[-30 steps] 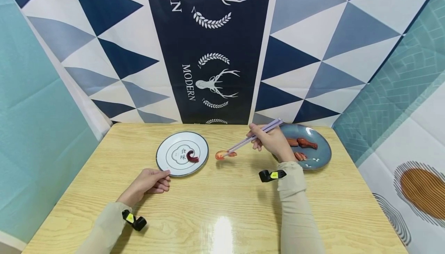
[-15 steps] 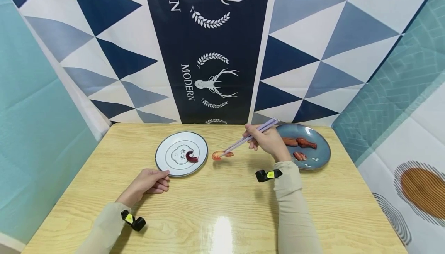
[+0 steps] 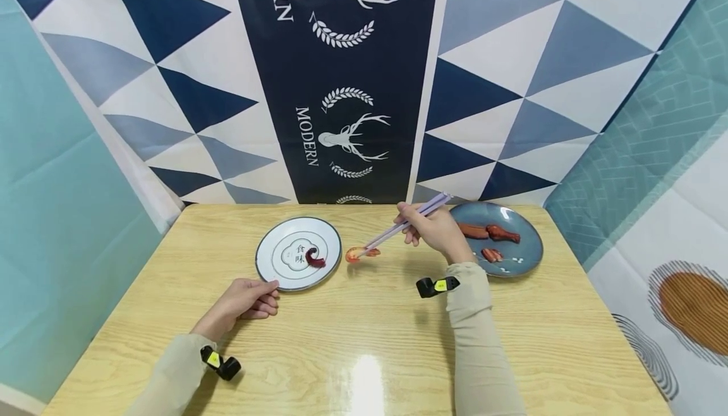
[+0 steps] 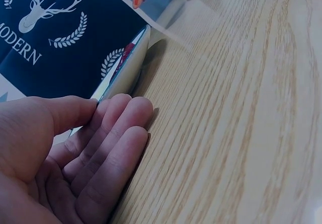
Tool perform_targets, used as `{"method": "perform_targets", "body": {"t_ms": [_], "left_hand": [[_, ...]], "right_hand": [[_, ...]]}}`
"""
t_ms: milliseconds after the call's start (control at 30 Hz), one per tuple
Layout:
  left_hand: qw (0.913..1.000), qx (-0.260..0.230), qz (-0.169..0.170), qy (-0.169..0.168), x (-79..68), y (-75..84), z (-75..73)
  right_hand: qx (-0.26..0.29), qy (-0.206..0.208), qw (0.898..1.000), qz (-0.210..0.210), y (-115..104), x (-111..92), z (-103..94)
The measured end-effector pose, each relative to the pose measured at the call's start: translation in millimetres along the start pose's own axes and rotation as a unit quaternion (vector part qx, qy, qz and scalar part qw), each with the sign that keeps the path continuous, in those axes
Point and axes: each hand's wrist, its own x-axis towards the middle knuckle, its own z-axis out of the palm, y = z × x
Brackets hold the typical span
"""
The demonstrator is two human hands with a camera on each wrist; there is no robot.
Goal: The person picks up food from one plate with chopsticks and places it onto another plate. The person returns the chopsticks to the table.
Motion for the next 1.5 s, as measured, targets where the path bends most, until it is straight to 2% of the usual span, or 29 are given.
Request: {"method": "perform_targets", "body": {"t_ms": [267,733,1133,1500], "left_hand": [[1.0,0.005,0.002,0.004,-0.7,-1.3,0.5],[1.0,0.002,0.003,0.005,-0.2,-1.2,0.4],[1.0,0.003,-0.001,0.004,0.5,-1.6,0.1],[1.0,0.0,0.002,0.006,1.0,-1.8,0.0]], "right_hand": [[0.011,-0.005,1.0,-0.001,-1.4,1.5,0.9],[-0.016,-0.005,1.0,0.008,-0.3,6.8,4.9],[-0.013,-0.014,1.0,-0.009,-2.3,9.2,8.4],[-0.018,-0.014,1.0,0.001,-3.5,10.5,13.8]]}}
